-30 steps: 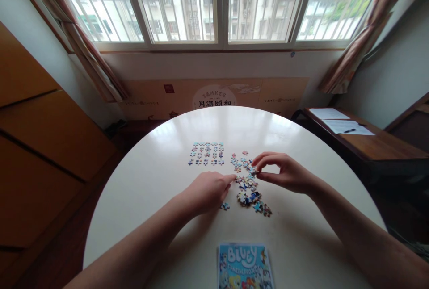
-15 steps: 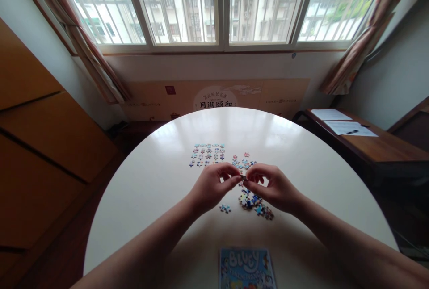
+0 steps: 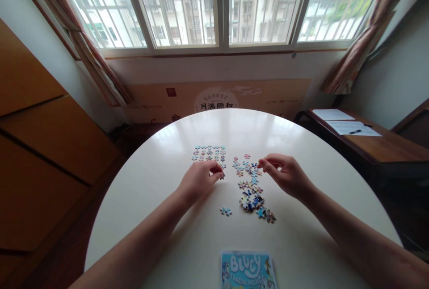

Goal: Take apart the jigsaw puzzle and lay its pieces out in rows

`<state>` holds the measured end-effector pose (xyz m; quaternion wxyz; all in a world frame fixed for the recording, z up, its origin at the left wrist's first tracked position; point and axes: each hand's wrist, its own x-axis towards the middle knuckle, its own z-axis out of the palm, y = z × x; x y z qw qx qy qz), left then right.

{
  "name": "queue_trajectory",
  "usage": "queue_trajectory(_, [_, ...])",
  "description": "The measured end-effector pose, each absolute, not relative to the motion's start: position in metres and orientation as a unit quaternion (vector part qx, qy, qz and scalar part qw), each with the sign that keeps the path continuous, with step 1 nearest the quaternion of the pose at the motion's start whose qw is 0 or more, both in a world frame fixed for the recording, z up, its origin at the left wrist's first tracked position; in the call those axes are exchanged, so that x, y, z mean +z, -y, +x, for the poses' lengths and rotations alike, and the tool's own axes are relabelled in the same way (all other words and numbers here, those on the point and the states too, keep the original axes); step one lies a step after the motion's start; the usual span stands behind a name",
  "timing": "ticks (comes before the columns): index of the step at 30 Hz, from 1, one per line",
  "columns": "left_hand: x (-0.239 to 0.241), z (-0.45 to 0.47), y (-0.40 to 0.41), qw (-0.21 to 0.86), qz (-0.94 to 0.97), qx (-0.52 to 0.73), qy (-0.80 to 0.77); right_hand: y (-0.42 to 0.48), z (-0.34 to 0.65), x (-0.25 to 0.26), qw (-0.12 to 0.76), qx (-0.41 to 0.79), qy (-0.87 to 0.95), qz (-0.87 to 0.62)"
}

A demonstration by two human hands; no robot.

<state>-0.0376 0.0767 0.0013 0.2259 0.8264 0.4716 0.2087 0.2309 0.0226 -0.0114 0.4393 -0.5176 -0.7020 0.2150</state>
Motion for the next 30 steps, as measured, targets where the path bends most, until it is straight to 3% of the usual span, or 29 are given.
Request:
queue_trajectory(4, [-0.002,-0.033,-0.073,0.116,0.855,0.181,-0.471,-0.022,0.229,-0.013,0.428,0.213,0.711,-0.516])
queue_trajectory(8, [0.003,-0.034,-0.070,0.075,0.857,0.183,-0.475,-0.023,0.230,-0.012,0.433,0.215,0.708,-0.515])
queue_trajectory(18, [-0.001,-0.030,-0.066,0.084,0.859,0.120,-0.491,-0.027,0.234,-0.018,0.444,0.236,0.692,-0.517])
queue_trajectory(30, [-0.011,-0.032,-0.075,0.093,0.863,0.170,-0.466,-0.029,0.237,-0.016,0.445,0.217,0.687,-0.532])
